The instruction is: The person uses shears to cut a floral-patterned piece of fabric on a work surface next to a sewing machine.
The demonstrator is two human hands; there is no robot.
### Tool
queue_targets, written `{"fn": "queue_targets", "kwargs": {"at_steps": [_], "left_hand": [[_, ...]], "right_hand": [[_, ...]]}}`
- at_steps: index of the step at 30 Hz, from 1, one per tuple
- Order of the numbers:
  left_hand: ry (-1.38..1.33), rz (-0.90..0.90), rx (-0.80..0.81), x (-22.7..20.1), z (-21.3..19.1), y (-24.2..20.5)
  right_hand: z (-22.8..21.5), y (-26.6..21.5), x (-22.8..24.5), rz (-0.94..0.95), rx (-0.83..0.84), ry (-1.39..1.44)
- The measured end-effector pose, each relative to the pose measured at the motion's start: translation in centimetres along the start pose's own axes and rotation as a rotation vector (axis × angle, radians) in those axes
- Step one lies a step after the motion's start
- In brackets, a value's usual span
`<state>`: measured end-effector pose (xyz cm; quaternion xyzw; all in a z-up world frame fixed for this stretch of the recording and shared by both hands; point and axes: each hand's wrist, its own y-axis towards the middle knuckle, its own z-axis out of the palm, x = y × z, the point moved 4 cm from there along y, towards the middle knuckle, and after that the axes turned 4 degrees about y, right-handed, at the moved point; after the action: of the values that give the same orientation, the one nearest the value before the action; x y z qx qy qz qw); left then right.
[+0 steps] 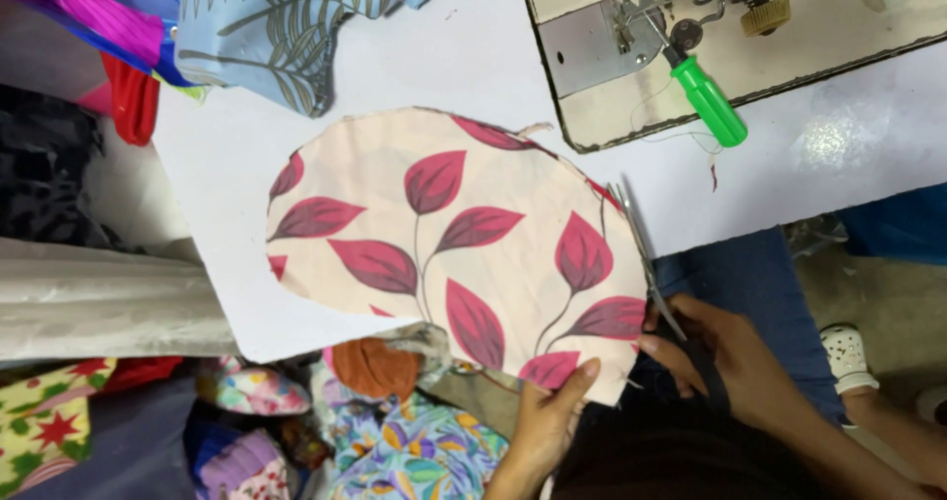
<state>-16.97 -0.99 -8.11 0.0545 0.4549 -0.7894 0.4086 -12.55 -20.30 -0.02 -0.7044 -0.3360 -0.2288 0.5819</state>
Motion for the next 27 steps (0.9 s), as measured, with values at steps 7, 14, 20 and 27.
{"fn": "queue_targets", "kwargs": {"at_steps": [7,14,20,27], "left_hand": [[-0.005,-0.016,-0.012,0.3,-0.6,-0.1],[-0.08,-0.012,0.065,0.6,-1.1,-0.5],[-0.052,-0.056,0.023,0.7,-1.4,-0.7],[-0.035,-0.079,0.013,0.9,-1.7,-0.8]], "right_hand": [[-0.7,0.2,-0.2,0.071,0.013,0.078],[-1.6,0.6,-0.3,0.113,0.166,-0.046],[-1.3,0.9,-0.1,0.05,0.173,-0.11],[-1.0,0.8,0.6,0.117,0.086,-0.117]]}}
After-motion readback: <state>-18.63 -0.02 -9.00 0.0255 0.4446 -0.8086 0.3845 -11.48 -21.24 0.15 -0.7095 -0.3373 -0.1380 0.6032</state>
